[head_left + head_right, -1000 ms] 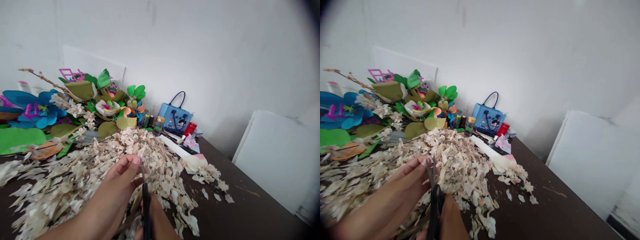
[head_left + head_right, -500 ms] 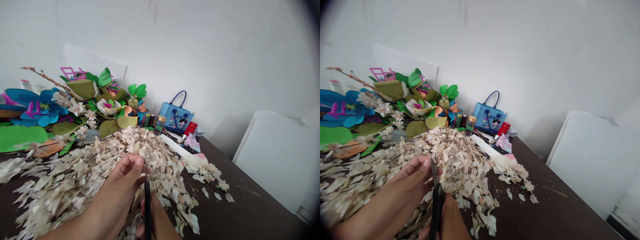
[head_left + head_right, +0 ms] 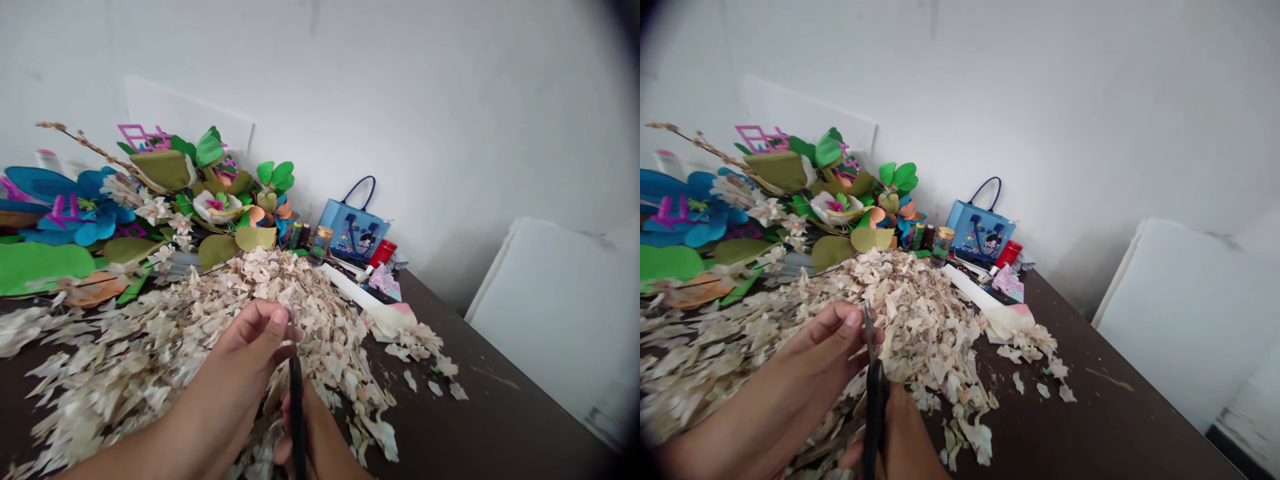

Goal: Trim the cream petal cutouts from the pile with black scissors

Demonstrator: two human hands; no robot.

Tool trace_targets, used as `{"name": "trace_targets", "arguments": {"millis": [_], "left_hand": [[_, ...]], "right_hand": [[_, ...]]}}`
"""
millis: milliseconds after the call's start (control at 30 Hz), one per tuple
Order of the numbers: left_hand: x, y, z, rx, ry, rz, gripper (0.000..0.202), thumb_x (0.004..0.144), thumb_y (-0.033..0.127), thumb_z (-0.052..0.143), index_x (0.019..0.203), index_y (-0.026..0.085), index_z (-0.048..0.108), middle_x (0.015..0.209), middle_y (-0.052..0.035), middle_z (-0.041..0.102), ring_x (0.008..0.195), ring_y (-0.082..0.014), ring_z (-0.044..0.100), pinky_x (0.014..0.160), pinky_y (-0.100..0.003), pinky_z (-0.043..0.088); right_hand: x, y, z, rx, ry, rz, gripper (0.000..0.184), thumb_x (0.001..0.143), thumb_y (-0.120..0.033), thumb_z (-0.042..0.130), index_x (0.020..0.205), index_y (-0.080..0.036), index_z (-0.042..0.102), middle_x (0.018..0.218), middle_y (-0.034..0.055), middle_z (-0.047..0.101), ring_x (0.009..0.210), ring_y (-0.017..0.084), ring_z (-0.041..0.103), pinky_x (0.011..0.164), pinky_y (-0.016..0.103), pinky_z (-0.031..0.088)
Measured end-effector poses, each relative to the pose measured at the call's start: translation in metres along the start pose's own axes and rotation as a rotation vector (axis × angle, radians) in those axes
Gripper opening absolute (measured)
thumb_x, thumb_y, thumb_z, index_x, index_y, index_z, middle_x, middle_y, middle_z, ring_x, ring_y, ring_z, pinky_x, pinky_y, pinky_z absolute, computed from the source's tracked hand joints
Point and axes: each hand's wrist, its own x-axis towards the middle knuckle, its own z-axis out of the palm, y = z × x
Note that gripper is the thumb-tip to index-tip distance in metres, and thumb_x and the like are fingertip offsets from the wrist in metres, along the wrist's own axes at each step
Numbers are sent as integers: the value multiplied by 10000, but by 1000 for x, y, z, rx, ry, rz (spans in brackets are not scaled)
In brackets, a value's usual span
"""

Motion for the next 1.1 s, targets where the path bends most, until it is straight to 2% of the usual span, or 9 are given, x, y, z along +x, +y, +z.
{"name": "trace_targets", "arguments": {"millis": [200,333,433,667,800,900,1000,1067,1100], "left_hand": [[1,2,1,-25,8,-14,306,709,484,652,793,270,450,740,29,507,419,-127,486,235,-205,351],[4,2,-2,7,144,87,273,694,419,702,759,230,516,752,24,556,656,-125,567,478,-183,475],[7,1,-5,36,187,166,252,698,402,711,748,212,554,773,28,587,727,-113,566,669,-224,484],[9,13,-18,274,203,301,249,735,450,654,759,207,610,842,-19,655,867,-183,585,806,-316,433],[11,43,-69,499,352,345,229,769,427,615,802,201,615,859,-14,636,869,-175,571,776,-284,437],[3,83,-125,685,521,322,205,689,346,708,769,177,625,718,17,594,702,-120,507,645,-200,397],[-16,127,-175,718,662,251,225,658,344,711,741,165,604,602,39,550,567,-101,456,530,-186,345],[-30,150,-200,771,726,208,222,610,283,731,763,159,629,626,34,597,590,-104,485,550,-182,358],[-36,158,-210,894,780,164,220,599,310,724,737,161,638,538,57,549,524,-91,443,504,-170,322]], "right_hand": [[2,-9,-2,134,-31,104,295,838,-425,484,985,-169,487,680,2,571,548,146,586,604,269,472],[6,-3,0,171,-57,111,364,781,-486,527,973,-182,476,708,8,570,535,145,578,504,236,442],[5,1,1,149,-55,111,393,773,-562,518,908,-195,474,682,6,563,547,148,564,516,240,439],[-10,-7,-14,23,-20,-61,582,774,-751,401,943,-202,494,736,38,570,653,179,554,604,274,453],[-10,8,-17,40,106,-197,576,784,-754,388,968,-220,502,764,33,546,591,159,534,512,247,438],[-6,17,-16,15,359,-355,503,832,-700,374,909,-231,538,708,19,547,558,154,524,505,245,434],[-6,12,-17,8,435,-277,516,823,-702,393,934,-228,562,734,41,589,612,183,569,533,255,467],[-9,5,-19,3,468,-227,487,835,-673,414,946,-225,568,762,51,607,642,192,585,568,264,483],[-10,2,-21,-4,479,-212,483,838,-669,414,940,-225,572,768,55,611,656,197,590,580,268,486]]}}
